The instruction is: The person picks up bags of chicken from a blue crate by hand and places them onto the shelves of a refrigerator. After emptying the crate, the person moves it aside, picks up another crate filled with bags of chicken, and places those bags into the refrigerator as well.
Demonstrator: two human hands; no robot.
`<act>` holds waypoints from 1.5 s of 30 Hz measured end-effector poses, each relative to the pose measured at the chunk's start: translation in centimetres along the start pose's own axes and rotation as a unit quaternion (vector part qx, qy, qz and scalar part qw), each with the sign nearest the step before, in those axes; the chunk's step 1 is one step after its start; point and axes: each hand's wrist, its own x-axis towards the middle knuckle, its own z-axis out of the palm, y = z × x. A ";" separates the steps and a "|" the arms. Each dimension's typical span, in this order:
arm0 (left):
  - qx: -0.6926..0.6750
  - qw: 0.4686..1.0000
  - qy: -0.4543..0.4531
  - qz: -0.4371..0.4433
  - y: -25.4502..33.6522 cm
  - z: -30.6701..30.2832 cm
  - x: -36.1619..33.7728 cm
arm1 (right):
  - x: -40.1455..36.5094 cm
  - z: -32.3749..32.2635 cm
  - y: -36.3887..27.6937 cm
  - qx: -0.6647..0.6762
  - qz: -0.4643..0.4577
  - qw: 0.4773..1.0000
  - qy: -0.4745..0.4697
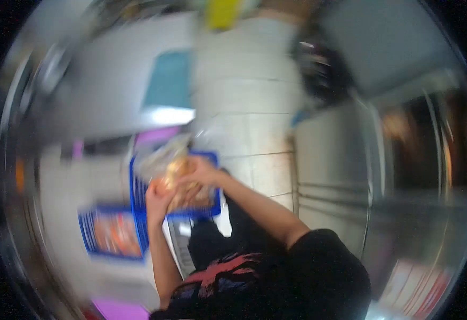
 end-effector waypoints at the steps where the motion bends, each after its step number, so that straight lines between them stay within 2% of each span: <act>1: 0.068 0.997 -0.044 0.004 1.9 1.2 0.2 | -2.9 -1.0 -2.1 0.087 0.032 0.995 0.041; 2: 0.139 0.984 -0.113 0.025 2.9 2.1 0.9 | -5.1 -2.1 -2.0 0.072 -0.013 0.993 0.097; 3: 0.077 0.977 -0.199 0.017 4.8 3.6 1.0 | -7.7 -2.9 -2.7 0.129 -0.097 0.980 0.115; 4: 0.019 0.962 -0.273 -0.006 6.5 4.8 0.8 | -10.5 -4.6 -3.7 0.129 -0.136 0.969 0.162; 6: -0.216 0.922 -0.308 -0.088 8.6 3.8 1.5 | -13.0 -5.1 -6.0 0.131 -0.119 0.957 0.231; 7: -0.196 0.919 -0.332 -0.081 7.9 3.3 2.2 | -15.5 -7.0 -6.0 0.164 -0.152 0.931 0.288; 8: -0.191 0.909 -0.335 -0.157 5.6 2.4 3.8 | -17.9 -9.2 -5.7 0.194 -0.177 0.904 0.337; 9: -0.186 0.896 -0.330 -0.233 2.7 1.3 5.6 | -20.1 -12.0 -5.0 0.215 -0.163 0.873 0.405; 10: 0.160 0.893 -0.371 -0.199 -1.3 0.3 8.2 | -22.4 -15.1 -4.1 0.237 -0.145 0.839 0.467; 11: 0.361 0.859 -0.333 -0.145 -6.5 -1.3 9.4 | -25.1 -18.7 -3.3 0.240 -0.153 0.799 0.529; 12: 0.458 0.836 -0.277 -0.119 -9.8 -1.6 8.1 | -30.0 -24.1 -3.0 0.257 -0.157 0.755 0.582; 14: 0.395 0.875 -0.186 -0.211 -14.0 -1.6 7.1 | -36.5 -29.3 -6.8 0.273 -0.294 0.636 0.659; 17: 0.261 0.913 -0.070 -0.306 -15.8 3.1 5.0 | -47.1 -42.8 -8.7 0.152 -0.335 0.490 0.790; 19: 0.295 0.903 -0.081 -0.302 -16.6 7.0 4.6 | -53.3 -52.6 -8.7 0.050 -0.346 0.388 0.853; 20: 0.375 0.879 -0.125 -0.266 -17.2 8.8 4.4 | -56.4 -58.0 -7.8 -0.014 -0.336 0.339 0.879; 21: 0.452 0.848 -0.163 -0.223 -17.9 10.5 4.3 | -58.7 -61.6 -8.5 -0.044 -0.270 0.283 0.919; 22: 0.582 0.764 -0.245 -0.128 -19.1 11.7 4.2 | -60.7 -64.6 -9.2 -0.079 -0.201 0.226 0.950; 23: 0.499 0.812 -0.255 -0.163 -21.4 12.9 4.4 | -62.0 -67.8 -8.9 -0.045 -0.280 0.224 0.933; 25: 0.394 0.849 -0.120 -0.330 -20.6 17.4 2.2 | -67.0 -76.1 -6.0 0.040 -0.362 0.268 0.892; 26: 0.337 0.855 -0.034 -0.394 -16.0 23.7 -0.4 | -69.5 -80.3 -4.5 0.086 -0.400 0.284 0.867; 27: 0.283 0.866 0.009 -0.411 -13.1 27.8 -1.9 | -71.2 -83.6 -3.4 0.142 -0.407 0.299 0.851; 29: 0.293 0.861 0.009 -0.417 -14.7 28.7 -2.4 | -74.0 -87.7 -2.4 0.207 -0.366 0.333 0.844; 32: 0.317 0.848 0.004 -0.424 -15.8 29.6 -3.9 | -75.5 -92.0 -0.9 0.231 -0.303 0.359 0.852; 37: 0.335 0.841 -0.001 -0.425 -15.8 30.1 -4.3 | -75.1 -94.8 0.8 0.169 -0.204 0.324 0.908; 42: 0.346 0.859 -0.021 -0.377 -14.9 29.4 -1.6 | -74.5 -95.0 1.0 0.087 -0.118 0.293 0.945; 45: 0.354 0.873 -0.044 -0.333 -15.3 27.4 -0.2 | -73.5 -94.1 1.3 0.039 -0.090 0.294 0.951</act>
